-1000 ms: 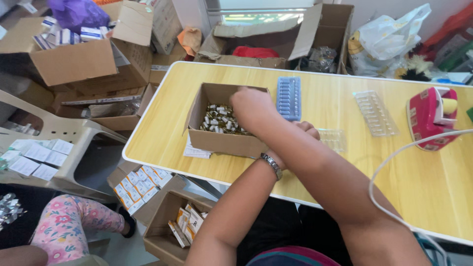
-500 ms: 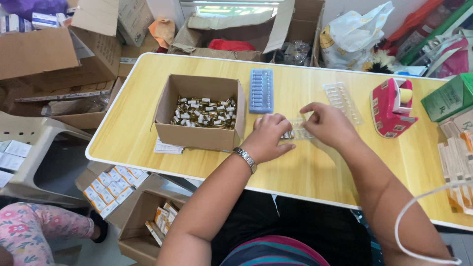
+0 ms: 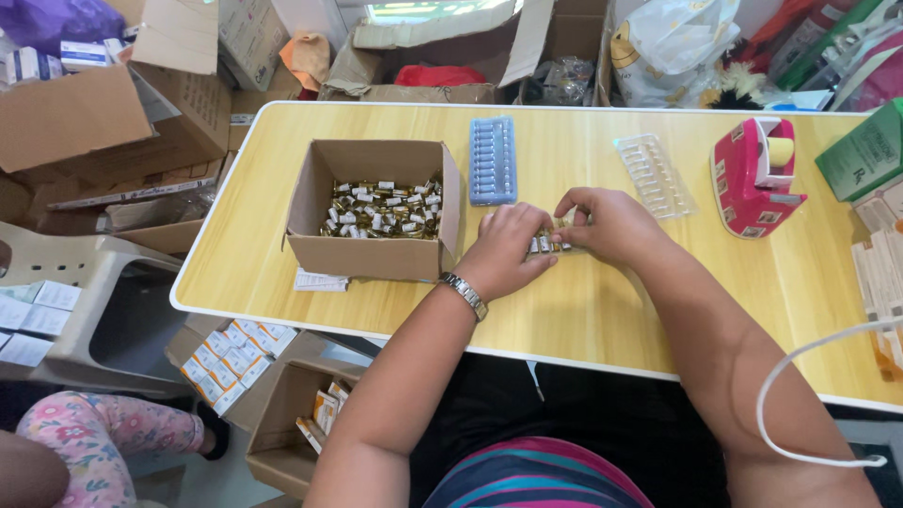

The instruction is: The person places small vials into blister packs, then inserts the filled blister packs into paper sleeves and boxes. The person handles vials, blister packs, paper sleeves, and boxes throughout the process.

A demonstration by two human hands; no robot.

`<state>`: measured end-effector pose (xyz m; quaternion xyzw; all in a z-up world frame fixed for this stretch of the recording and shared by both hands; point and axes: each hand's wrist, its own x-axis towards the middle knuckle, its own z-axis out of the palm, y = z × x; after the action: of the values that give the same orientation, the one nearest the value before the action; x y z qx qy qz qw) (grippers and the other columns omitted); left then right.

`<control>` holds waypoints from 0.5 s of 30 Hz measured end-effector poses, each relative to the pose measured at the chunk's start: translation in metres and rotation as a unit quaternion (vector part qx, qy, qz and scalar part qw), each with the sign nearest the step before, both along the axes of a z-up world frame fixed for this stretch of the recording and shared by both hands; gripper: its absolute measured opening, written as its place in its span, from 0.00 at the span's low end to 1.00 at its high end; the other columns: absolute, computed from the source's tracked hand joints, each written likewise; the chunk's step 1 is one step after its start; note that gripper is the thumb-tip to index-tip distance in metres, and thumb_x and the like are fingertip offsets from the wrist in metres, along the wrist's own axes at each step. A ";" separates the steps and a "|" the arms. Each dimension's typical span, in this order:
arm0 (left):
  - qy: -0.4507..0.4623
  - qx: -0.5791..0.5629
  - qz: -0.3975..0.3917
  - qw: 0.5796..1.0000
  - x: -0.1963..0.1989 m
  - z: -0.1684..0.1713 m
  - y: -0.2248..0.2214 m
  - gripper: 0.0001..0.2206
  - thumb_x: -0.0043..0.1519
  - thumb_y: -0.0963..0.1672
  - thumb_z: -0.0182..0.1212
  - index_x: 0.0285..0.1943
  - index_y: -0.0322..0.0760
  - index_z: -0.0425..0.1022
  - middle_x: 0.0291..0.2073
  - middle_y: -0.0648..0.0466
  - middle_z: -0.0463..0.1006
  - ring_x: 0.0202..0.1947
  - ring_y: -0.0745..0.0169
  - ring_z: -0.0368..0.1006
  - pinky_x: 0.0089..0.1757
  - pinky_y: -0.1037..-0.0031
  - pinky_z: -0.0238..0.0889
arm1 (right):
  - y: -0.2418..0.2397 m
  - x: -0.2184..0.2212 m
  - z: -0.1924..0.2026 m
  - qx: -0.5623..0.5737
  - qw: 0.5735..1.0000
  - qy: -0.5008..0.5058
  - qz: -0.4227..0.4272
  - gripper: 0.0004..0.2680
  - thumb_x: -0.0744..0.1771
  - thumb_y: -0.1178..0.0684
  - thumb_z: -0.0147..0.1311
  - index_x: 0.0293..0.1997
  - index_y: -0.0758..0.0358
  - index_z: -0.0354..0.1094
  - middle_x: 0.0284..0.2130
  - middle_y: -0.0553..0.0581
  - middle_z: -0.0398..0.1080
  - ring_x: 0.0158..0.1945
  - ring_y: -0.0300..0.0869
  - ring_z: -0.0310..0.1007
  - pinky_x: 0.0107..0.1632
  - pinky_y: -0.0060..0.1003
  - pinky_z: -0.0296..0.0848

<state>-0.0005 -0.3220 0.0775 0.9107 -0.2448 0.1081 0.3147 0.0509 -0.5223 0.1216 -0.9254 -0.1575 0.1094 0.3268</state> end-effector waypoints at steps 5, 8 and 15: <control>-0.033 -0.012 0.001 0.999 -0.003 0.004 0.000 0.22 0.55 0.49 0.69 0.56 0.45 0.69 0.51 0.52 0.71 0.57 0.49 0.64 0.56 0.57 0.54 | 0.003 -0.002 0.007 -0.035 0.998 -0.048 -0.006 0.18 0.57 0.47 0.72 0.45 0.61 0.72 0.23 0.56 0.73 0.27 0.45 0.73 0.33 0.42 0.70; -0.035 0.025 -0.002 0.999 -0.005 0.010 -0.001 0.22 0.55 0.48 0.68 0.60 0.51 0.71 0.50 0.54 0.73 0.58 0.51 0.65 0.57 0.57 0.54 | 0.008 -0.004 0.024 -0.088 0.994 -0.054 -0.018 0.14 0.60 0.47 0.70 0.44 0.58 0.74 0.26 0.56 0.75 0.32 0.46 0.76 0.38 0.41 0.72; -0.031 0.005 0.017 0.999 -0.002 0.000 0.000 0.38 0.55 0.50 0.65 0.76 0.40 0.57 0.54 0.48 0.71 0.57 0.46 0.64 0.57 0.52 0.53 | 0.054 0.009 0.075 0.019 0.968 -0.246 0.046 0.12 0.61 0.60 0.57 0.49 0.59 0.75 0.40 0.58 0.77 0.41 0.50 0.77 0.45 0.43 0.75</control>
<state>-0.0024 -0.3222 0.0771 0.9124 -0.2398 0.1407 0.3003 0.0603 -0.4686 0.1970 -0.9091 -0.2774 -0.1102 0.2906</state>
